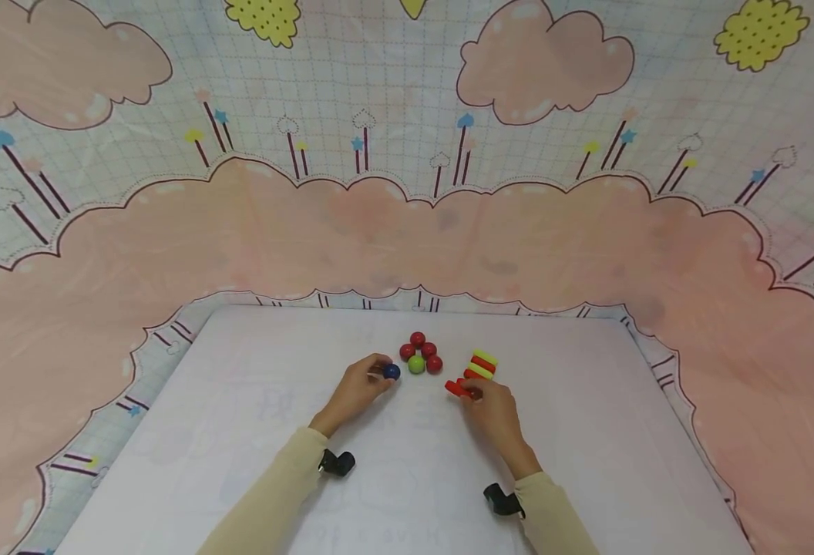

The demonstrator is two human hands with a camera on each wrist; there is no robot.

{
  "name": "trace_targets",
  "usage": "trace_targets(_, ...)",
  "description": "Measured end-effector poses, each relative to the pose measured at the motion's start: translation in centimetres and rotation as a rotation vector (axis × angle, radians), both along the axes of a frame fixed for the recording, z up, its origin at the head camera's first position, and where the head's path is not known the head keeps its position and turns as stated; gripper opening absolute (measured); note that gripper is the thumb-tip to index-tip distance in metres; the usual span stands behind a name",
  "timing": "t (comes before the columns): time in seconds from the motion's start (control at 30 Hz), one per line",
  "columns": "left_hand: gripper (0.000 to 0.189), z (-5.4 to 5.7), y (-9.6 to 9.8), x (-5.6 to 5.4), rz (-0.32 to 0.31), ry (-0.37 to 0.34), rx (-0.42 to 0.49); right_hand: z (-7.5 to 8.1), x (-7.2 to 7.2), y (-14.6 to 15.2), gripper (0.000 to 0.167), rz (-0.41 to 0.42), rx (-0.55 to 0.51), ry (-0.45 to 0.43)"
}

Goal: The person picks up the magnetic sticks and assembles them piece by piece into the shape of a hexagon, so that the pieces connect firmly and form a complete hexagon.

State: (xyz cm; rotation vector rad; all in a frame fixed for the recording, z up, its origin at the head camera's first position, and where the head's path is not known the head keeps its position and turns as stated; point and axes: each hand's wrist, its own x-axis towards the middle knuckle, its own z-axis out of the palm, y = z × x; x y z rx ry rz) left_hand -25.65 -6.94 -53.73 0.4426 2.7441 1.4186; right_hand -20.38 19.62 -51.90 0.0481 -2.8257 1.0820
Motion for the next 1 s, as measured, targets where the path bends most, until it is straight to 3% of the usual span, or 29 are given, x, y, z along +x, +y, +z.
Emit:
trace_targets(0.17,0.034,0.3,-0.2,0.6,-0.027,-0.011,0.023,0.7,0.4,-0.7,0.025,0.016,-0.028,-0.021)
trace_targets(0.43,0.036,0.8,-0.6,2.2,-0.09,0.042,0.023,1.5,0.9,-1.7,0.024,0.045,-0.016,0.011)
trace_targets(0.63,0.038,1.3,-0.8,3.3,-0.111,0.043,0.011,2.1,1.2,-2.4,0.022,0.074,-0.014,0.01)
trace_targets(1.0,0.037,1.9,-0.7,4.5,-0.16,0.06,-0.008,2.9,1.2,-3.9,0.024,0.111,-0.032,0.029)
